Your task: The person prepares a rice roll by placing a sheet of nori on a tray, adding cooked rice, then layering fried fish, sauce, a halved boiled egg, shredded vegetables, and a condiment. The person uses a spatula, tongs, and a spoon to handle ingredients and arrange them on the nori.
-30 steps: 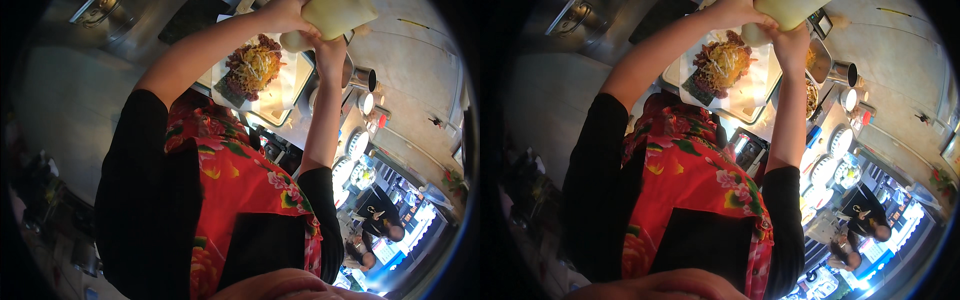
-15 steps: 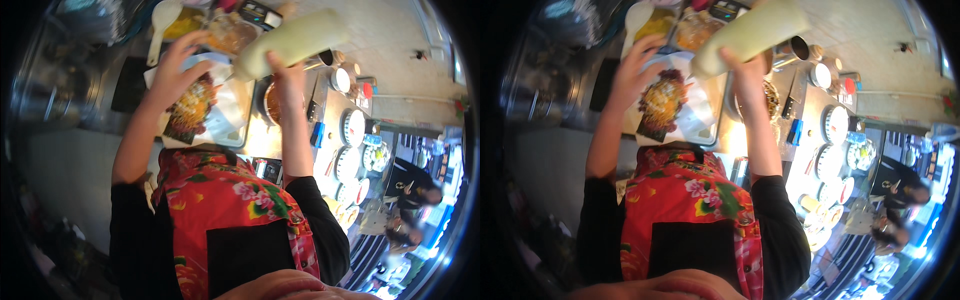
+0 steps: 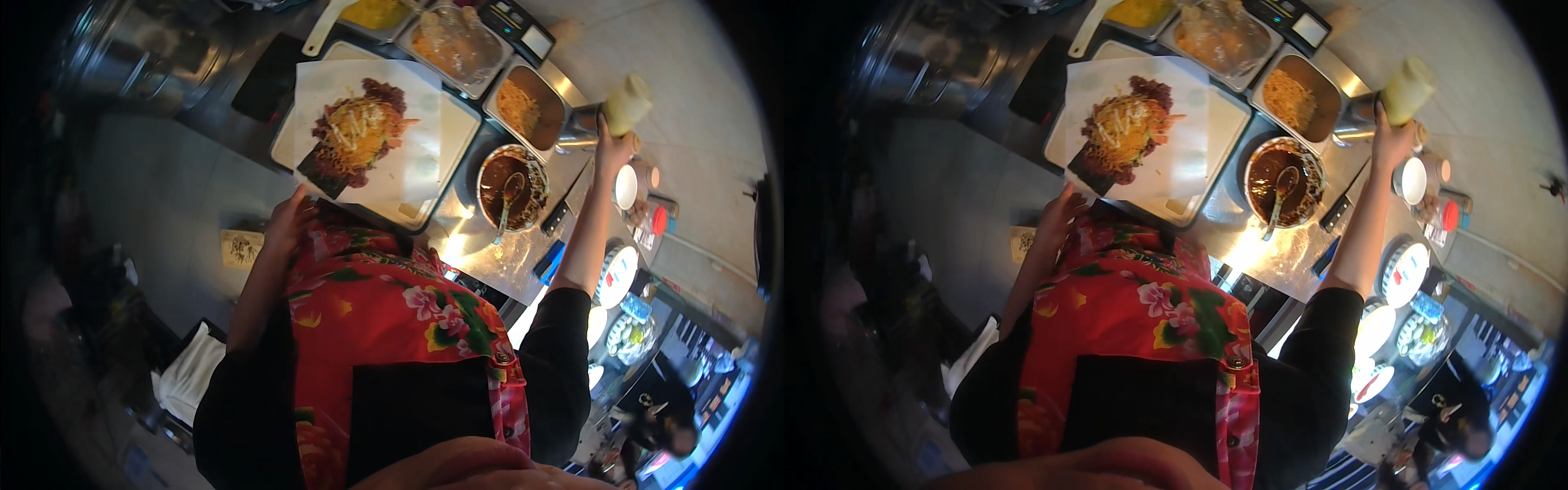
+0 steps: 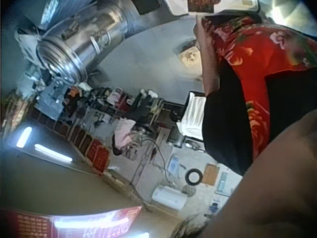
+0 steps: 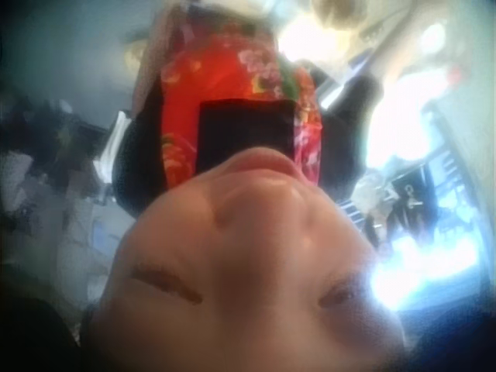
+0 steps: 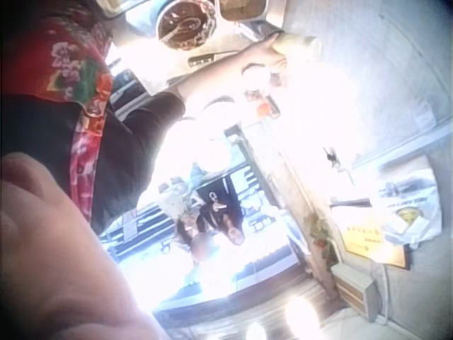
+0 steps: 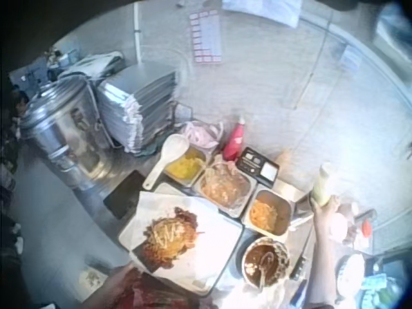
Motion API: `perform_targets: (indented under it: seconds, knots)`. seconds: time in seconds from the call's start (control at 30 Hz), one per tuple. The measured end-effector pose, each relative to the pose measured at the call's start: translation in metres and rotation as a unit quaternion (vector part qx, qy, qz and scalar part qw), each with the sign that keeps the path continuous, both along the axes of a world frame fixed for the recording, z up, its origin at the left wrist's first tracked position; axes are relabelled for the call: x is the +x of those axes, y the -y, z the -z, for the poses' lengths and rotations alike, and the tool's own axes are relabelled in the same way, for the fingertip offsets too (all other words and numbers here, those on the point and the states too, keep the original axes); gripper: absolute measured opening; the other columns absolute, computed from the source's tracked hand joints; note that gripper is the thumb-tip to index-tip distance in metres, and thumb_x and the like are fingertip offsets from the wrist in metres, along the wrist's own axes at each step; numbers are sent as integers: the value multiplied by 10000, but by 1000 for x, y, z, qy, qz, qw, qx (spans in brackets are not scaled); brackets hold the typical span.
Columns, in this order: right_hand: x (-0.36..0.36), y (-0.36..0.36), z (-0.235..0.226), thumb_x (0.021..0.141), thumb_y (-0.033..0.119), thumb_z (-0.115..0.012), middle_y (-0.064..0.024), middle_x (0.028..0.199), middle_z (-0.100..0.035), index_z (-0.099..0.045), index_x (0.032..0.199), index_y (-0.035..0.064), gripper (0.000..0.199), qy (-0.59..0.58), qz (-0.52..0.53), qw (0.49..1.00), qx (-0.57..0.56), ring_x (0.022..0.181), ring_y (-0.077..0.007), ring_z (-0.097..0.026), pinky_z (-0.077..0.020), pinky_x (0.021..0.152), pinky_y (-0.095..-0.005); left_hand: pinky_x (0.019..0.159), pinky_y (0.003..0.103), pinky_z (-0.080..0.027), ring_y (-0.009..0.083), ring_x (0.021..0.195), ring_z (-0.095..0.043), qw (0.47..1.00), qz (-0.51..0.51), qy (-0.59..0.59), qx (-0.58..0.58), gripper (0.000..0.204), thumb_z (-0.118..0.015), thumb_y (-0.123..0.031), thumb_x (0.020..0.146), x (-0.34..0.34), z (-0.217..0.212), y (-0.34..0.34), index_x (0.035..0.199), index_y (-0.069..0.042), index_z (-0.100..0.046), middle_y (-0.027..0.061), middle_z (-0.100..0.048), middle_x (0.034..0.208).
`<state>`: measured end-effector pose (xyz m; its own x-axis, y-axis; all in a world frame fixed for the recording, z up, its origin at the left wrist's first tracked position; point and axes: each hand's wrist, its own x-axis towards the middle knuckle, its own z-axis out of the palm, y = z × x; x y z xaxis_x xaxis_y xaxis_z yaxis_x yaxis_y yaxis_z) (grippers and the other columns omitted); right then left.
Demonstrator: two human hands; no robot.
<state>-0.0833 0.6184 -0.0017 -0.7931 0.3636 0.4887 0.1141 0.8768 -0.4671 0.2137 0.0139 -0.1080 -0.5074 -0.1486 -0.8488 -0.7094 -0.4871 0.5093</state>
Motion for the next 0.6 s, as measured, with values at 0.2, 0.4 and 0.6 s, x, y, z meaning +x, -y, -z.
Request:
perform_targets:
  seconds: [0.2, 0.4, 0.6]
  knots:
    - [71, 123, -58, 847, 188, -762, -177, 985, -682, -624, 1109, -5, 354, -182, -41, 958, 216, 871, -354, -655, -517, 812, -467, 740, 289, -519, 136, 916, -639, 998, 36, -45, -34, 366, -725, -330, 890, -29, 0, 1, 1120, -58, -640, 34, -669, 1026]
    - [63, 304, 60, 845, 385, -741, -230, 1010, -701, -662, 1110, -66, 529, 301, -125, 945, -37, 939, -370, -672, -521, 847, -411, 776, 306, -539, 143, 914, -661, 983, 109, -145, -20, 267, -680, -236, 931, -35, 13, 32, 1099, -30, -655, 46, -683, 1032]
    - [42, 315, 121, 801, 278, -777, -221, 837, -642, -675, 932, -13, 335, 87, -165, 979, -86, 813, -383, -636, -510, 738, -431, 807, 291, -530, 141, 883, -662, 983, 140, -112, 37, 333, -697, -236, 923, -47, 11, 44, 1129, 20, -641, 77, -692, 1017]
